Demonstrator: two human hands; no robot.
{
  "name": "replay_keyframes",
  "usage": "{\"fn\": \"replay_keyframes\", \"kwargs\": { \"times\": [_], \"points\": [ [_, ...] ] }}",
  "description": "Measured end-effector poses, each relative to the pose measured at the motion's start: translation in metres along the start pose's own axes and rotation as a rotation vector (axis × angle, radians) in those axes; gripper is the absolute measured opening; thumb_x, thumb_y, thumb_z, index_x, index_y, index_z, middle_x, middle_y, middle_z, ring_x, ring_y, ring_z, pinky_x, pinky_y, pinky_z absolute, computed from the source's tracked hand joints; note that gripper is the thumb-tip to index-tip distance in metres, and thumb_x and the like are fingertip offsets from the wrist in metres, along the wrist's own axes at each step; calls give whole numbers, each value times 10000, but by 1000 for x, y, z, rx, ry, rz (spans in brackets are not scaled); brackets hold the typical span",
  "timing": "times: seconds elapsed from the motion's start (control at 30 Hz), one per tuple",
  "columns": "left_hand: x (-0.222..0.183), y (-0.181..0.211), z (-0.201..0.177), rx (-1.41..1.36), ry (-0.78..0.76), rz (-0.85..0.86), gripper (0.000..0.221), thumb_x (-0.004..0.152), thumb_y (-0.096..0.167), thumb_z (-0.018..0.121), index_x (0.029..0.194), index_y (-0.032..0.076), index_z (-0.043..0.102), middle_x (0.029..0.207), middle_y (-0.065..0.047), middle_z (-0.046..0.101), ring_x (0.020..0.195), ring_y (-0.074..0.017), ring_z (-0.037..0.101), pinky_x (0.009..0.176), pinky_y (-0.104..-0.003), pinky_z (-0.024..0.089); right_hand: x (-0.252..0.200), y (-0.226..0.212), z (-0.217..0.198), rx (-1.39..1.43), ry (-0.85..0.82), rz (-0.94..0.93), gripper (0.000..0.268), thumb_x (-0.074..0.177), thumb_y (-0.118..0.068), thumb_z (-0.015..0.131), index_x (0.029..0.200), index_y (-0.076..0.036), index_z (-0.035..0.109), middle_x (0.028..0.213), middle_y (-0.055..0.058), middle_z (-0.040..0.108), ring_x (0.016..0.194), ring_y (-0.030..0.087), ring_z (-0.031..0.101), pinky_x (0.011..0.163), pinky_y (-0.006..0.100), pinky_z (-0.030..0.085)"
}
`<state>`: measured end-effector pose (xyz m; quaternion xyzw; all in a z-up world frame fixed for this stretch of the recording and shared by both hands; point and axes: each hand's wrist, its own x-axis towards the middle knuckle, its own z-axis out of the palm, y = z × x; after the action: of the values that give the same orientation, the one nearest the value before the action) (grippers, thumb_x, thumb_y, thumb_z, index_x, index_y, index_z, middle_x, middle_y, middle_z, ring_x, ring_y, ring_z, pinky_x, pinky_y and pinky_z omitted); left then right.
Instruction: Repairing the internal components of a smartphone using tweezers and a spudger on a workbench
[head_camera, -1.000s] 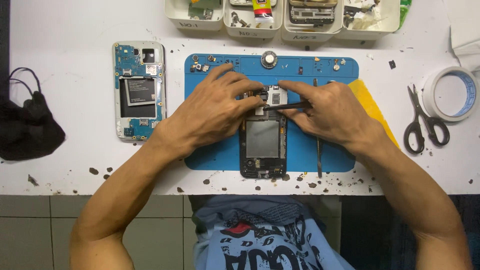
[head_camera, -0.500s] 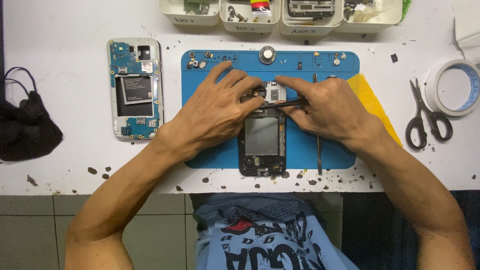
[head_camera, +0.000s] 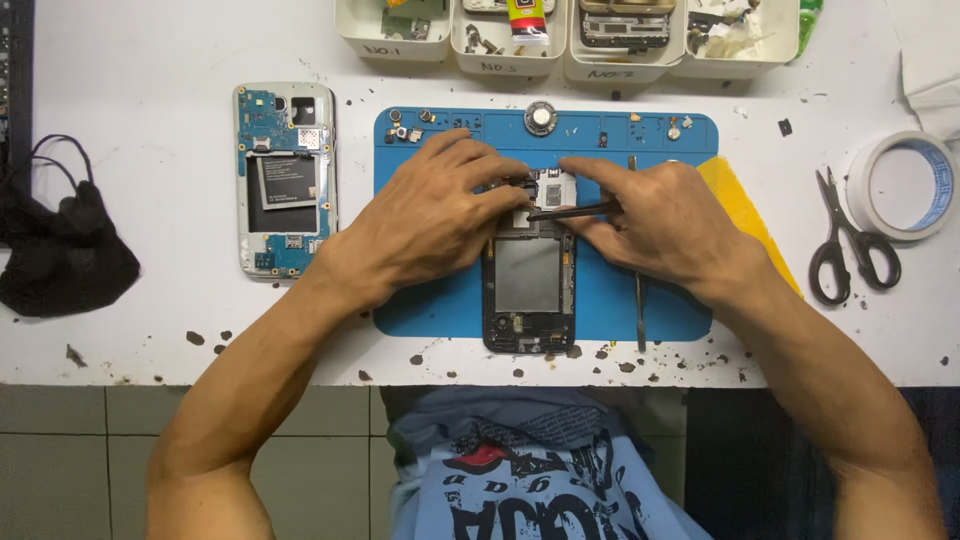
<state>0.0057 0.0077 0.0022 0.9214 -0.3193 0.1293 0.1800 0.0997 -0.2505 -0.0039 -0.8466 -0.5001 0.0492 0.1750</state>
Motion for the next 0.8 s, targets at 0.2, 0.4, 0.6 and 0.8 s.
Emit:
{"fn": "replay_keyframes", "kwargs": {
  "times": [0.2,0.4,0.6,0.8],
  "points": [
    [0,-1,-1,45,19,31,153,1021,176,670,1126,70,702,1216,-169,703,1028,-339,641,932,-482,508,-3,4,2,-75,91,-81,444,983,-279,778,1376,-98,679,638,86,701,512,276,653,502,426,544],
    [0,0,-2,59,-34,27,164,988,106,657,1152,94,660,1254,-173,681,1062,-346,633,960,-497,507,-4,5,4,-89,81,-100,466,978,-301,778,1388,-106,675,716,80,749,541,262,676,492,423,542],
    [-1,0,1,169,-114,39,264,953,214,688,1210,163,656,1319,-147,638,1116,-342,626,1016,-527,491,-3,3,7,-118,119,-89,437,981,-310,777,1367,-123,700,680,80,728,567,300,685,546,461,561],
    [-2,7,1,304,-130,59,232,1035,207,573,1226,123,675,1347,-144,618,1137,-322,618,1045,-546,474,-5,5,10,-102,109,-67,470,930,-264,810,1366,-133,691,661,72,718,583,307,689,561,462,559]
  ]
}}
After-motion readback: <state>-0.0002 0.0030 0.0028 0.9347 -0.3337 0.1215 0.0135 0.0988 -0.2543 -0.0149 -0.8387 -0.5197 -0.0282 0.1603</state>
